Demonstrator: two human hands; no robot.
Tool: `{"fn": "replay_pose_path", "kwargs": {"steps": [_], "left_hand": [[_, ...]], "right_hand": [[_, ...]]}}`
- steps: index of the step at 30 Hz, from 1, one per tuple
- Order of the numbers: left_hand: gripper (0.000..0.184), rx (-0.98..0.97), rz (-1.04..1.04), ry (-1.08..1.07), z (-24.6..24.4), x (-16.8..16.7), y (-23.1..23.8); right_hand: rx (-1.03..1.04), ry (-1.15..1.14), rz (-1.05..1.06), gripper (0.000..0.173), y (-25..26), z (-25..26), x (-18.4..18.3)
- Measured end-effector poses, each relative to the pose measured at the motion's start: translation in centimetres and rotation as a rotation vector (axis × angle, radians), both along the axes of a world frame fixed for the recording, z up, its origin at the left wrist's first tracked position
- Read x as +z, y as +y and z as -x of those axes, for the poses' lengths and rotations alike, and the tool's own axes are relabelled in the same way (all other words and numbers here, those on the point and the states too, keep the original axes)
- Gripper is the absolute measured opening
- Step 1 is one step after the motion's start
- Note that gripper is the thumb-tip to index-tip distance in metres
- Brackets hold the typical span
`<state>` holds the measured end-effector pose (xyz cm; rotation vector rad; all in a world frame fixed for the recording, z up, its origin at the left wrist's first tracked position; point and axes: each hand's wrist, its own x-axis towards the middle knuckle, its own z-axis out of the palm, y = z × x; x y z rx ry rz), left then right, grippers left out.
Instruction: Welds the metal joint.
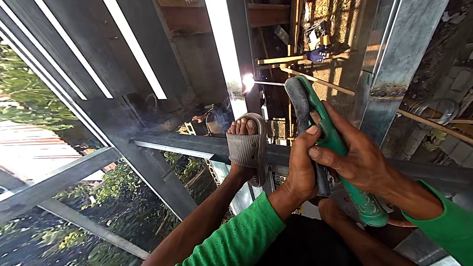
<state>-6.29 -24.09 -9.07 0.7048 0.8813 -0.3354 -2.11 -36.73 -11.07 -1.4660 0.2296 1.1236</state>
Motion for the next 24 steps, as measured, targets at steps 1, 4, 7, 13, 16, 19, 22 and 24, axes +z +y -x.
{"fn": "replay_pose_path", "kwargs": {"steps": [1, 4, 7, 13, 16, 19, 22, 24], "left_hand": [[0.042, -0.001, 0.001, -0.002, 0.02, -0.02, 0.01], [0.041, 0.000, 0.005, -0.001, 0.07, -0.09, 0.02], [0.043, 0.001, 0.013, 0.008, 0.14, -0.05, 0.02], [0.040, -0.001, 0.002, -0.008, 0.09, -0.21, 0.04], [0.040, 0.009, 0.011, -0.022, 0.06, -0.31, 0.02], [0.040, 0.012, 0.007, -0.012, 0.05, -0.31, 0.05], [0.039, 0.004, 0.002, 0.010, -0.05, -0.33, 0.12], [0.040, 0.003, 0.008, 0.001, -0.02, -0.43, 0.15]], "right_hand": [[-0.001, -0.006, 0.003, 0.101, 0.03, 0.00, 0.01], [-0.013, -0.016, -0.006, 0.100, 0.08, 0.05, -0.06], [-0.002, 0.008, -0.001, 0.100, 0.06, 0.00, -0.01], [-0.001, -0.015, 0.008, 0.101, 0.12, -0.01, -0.10], [-0.004, -0.018, 0.010, 0.100, 0.09, -0.03, -0.16], [0.004, -0.009, 0.016, 0.102, 0.12, -0.07, -0.16], [0.007, -0.014, 0.017, 0.102, 0.18, -0.08, -0.25], [-0.002, -0.005, 0.005, 0.100, 0.20, -0.08, -0.25]]}}
